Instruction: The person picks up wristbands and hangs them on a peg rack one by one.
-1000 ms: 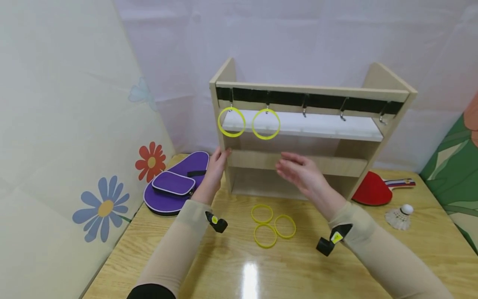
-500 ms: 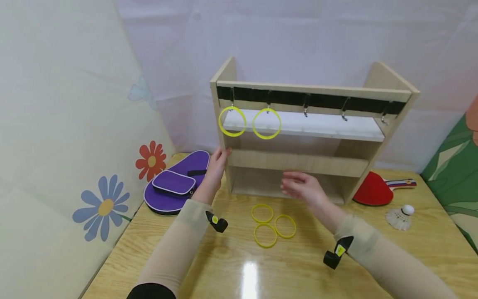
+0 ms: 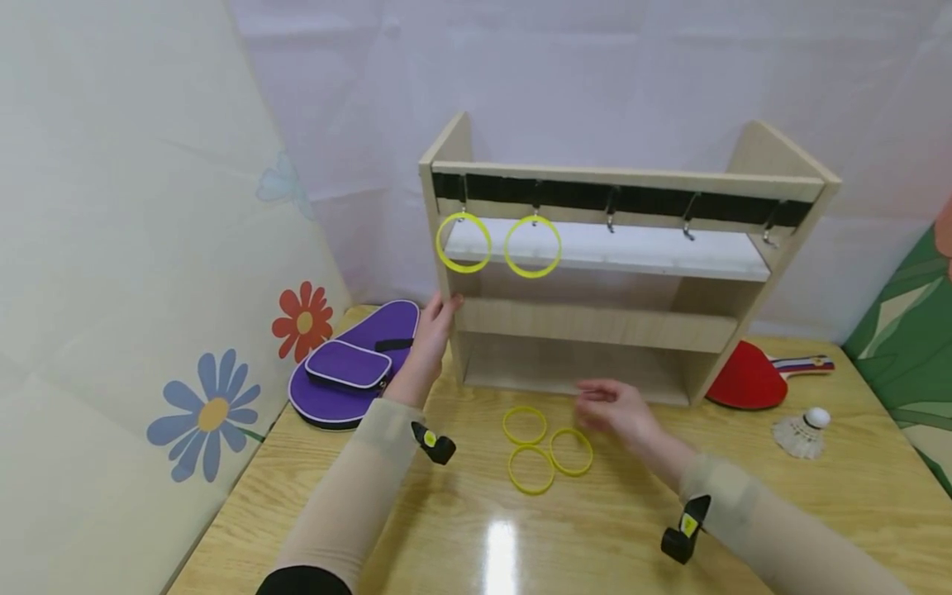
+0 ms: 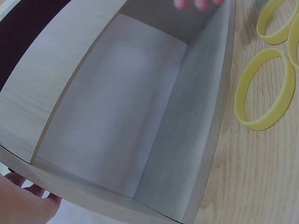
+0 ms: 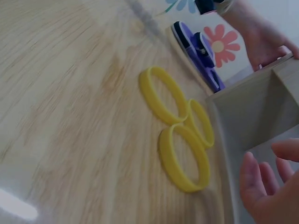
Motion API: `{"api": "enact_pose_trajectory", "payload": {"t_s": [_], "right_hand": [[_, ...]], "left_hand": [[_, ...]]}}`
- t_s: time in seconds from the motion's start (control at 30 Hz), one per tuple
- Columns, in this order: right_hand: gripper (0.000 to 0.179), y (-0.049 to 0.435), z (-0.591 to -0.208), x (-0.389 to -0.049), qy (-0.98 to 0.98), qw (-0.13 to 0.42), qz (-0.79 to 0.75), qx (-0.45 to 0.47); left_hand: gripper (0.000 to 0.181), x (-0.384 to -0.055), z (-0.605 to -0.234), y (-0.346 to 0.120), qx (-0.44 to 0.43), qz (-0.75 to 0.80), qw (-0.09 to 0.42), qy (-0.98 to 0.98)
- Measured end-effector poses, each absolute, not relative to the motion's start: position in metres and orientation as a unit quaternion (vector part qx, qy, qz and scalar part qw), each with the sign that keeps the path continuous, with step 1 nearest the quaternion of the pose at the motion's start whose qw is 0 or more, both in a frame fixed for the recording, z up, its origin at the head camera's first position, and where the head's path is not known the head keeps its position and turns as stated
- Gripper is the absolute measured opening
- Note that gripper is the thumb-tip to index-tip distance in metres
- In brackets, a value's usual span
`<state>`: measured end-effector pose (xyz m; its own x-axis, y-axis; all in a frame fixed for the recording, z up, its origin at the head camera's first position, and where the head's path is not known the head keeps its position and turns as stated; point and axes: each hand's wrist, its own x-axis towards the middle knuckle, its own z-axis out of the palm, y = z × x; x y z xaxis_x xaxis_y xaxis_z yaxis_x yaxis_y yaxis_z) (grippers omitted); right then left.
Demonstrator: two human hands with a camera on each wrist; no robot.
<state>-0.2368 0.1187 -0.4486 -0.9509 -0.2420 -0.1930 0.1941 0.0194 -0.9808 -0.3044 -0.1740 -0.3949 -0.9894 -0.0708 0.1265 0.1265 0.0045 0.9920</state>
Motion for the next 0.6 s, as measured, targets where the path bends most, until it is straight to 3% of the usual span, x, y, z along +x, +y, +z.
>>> {"api": "enact_pose_trajectory", "payload": {"t_s": [0.6], "right_hand": [[0.039, 0.131, -0.48, -0.232, 0.81, 0.157, -0.563, -0.045]], "left_hand": [[0.049, -0.306, -0.396, -0.174, -0.009, -0.7, 0.074, -0.71]]}}
